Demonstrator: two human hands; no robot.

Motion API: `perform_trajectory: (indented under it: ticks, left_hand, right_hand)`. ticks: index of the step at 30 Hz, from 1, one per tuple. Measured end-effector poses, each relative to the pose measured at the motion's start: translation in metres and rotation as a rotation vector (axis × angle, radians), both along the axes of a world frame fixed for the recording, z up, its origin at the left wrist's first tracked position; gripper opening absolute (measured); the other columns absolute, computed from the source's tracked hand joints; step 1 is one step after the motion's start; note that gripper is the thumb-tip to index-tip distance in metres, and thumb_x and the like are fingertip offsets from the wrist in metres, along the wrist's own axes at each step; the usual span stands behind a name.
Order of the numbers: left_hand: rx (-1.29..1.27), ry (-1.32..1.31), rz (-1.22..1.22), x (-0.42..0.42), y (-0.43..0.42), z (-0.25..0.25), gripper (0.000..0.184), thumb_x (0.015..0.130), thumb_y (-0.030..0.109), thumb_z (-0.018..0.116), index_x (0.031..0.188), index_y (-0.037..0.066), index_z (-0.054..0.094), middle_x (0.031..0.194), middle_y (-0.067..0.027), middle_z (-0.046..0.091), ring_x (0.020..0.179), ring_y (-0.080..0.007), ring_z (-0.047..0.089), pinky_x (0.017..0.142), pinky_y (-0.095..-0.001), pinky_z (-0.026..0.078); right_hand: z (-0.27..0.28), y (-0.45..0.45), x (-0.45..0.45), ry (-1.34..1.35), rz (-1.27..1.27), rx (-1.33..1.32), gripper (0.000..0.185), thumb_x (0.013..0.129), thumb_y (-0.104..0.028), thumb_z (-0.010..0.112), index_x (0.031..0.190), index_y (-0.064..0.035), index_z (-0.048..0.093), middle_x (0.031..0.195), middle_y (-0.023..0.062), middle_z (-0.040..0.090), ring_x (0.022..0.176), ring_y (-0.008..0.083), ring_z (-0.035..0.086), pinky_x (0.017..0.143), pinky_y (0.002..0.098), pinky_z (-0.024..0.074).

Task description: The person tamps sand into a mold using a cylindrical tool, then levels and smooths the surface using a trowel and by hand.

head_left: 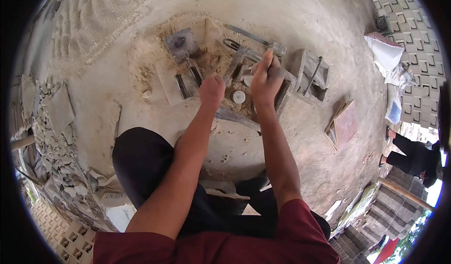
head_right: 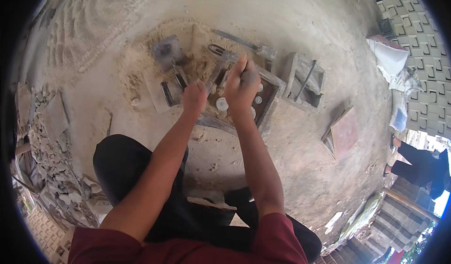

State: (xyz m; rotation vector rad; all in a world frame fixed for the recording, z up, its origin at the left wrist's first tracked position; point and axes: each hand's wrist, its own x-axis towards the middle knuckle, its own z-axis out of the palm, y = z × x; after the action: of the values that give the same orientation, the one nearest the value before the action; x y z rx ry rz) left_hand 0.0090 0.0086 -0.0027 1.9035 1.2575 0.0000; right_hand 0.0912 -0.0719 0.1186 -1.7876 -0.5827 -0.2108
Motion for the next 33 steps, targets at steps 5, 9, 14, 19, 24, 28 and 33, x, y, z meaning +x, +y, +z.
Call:
perform_trajectory:
  ticks: [5, 9, 14, 19, 24, 28, 33]
  left_hand:
    - [0.08, -0.095, -0.006, -0.004, -0.002, -0.002, 0.052, 0.097, 0.032, 0.034, 0.08, -0.008, 0.062, 0.079, -0.0306, 0.061, 0.076, -0.0461, 0.06, 0.072, -0.054, 0.046]
    - [0.059, -0.092, -0.038, 0.001, 0.001, -0.005, 0.052, 0.097, 0.032, 0.034, 0.079, -0.008, 0.062, 0.078, -0.0309, 0.061, 0.076, -0.0463, 0.059, 0.071, -0.0541, 0.046]
    - [-0.007, -0.064, -0.005, -0.001, -0.001, -0.002, 0.051, 0.097, 0.033, 0.033, 0.085, -0.008, 0.061, 0.085, -0.0312, 0.061, 0.082, -0.0482, 0.058, 0.074, -0.0538, 0.045]
    - [-0.051, -0.143, -0.002, -0.013, 0.003, 0.001, 0.052, 0.097, 0.033, 0.033, 0.083, -0.008, 0.062, 0.084, -0.0315, 0.061, 0.084, -0.048, 0.059, 0.073, -0.0534, 0.045]
    - [-0.024, -0.184, 0.087, -0.028, -0.011, -0.019, 0.051, 0.098, 0.029, 0.033, 0.084, -0.008, 0.064, 0.084, -0.0319, 0.062, 0.083, -0.0482, 0.059, 0.073, -0.054, 0.046]
    - [0.033, -0.093, 0.251, -0.034, -0.018, -0.037, 0.051, 0.097, 0.026, 0.031, 0.089, -0.012, 0.064, 0.091, -0.0333, 0.062, 0.087, -0.0472, 0.06, 0.076, -0.0531, 0.048]
    - [-0.032, 0.015, 0.469, -0.027, -0.01, -0.029, 0.052, 0.096, 0.027, 0.031, 0.092, -0.013, 0.063, 0.097, -0.0328, 0.062, 0.088, -0.0457, 0.061, 0.079, -0.0522, 0.049]
  right_hand:
    - [-0.006, 0.008, 0.011, 0.273, -0.096, 0.303, 0.04, 0.102, -0.021, 0.039, 0.064, -0.0076, 0.037, 0.049, -0.0036, 0.037, 0.043, 0.0045, 0.034, 0.039, 0.0242, 0.0273]
    - [0.033, 0.005, 0.012, 0.287, -0.061, 0.293, 0.038, 0.102, -0.02, 0.039, 0.065, -0.0078, 0.039, 0.053, -0.0041, 0.037, 0.046, 0.0046, 0.032, 0.039, 0.0244, 0.0256]
    - [-0.014, 0.002, -0.002, 0.064, -0.075, 0.119, 0.037, 0.102, -0.023, 0.041, 0.067, -0.0087, 0.039, 0.056, -0.0039, 0.039, 0.046, 0.0038, 0.031, 0.039, 0.0236, 0.0247]
    - [-0.004, -0.002, -0.015, 0.286, -0.102, 0.425, 0.037, 0.102, -0.023, 0.04, 0.069, -0.0073, 0.04, 0.055, -0.0041, 0.037, 0.046, 0.0032, 0.032, 0.04, 0.0236, 0.0253]
    - [0.027, -0.005, -0.01, 0.317, -0.201, 0.495, 0.041, 0.101, -0.028, 0.043, 0.065, -0.0091, 0.039, 0.051, -0.0029, 0.04, 0.044, 0.0059, 0.034, 0.041, 0.0252, 0.0278]
    - [0.012, 0.014, -0.018, 0.234, -0.037, 0.173, 0.037, 0.101, -0.026, 0.044, 0.067, -0.0093, 0.039, 0.052, -0.0038, 0.038, 0.043, 0.0053, 0.033, 0.04, 0.0243, 0.0269]
    - [0.03, 0.006, -0.036, 0.212, -0.196, 0.46, 0.039, 0.102, -0.024, 0.04, 0.066, -0.0083, 0.037, 0.052, -0.0034, 0.036, 0.046, 0.0047, 0.031, 0.042, 0.0248, 0.0267]
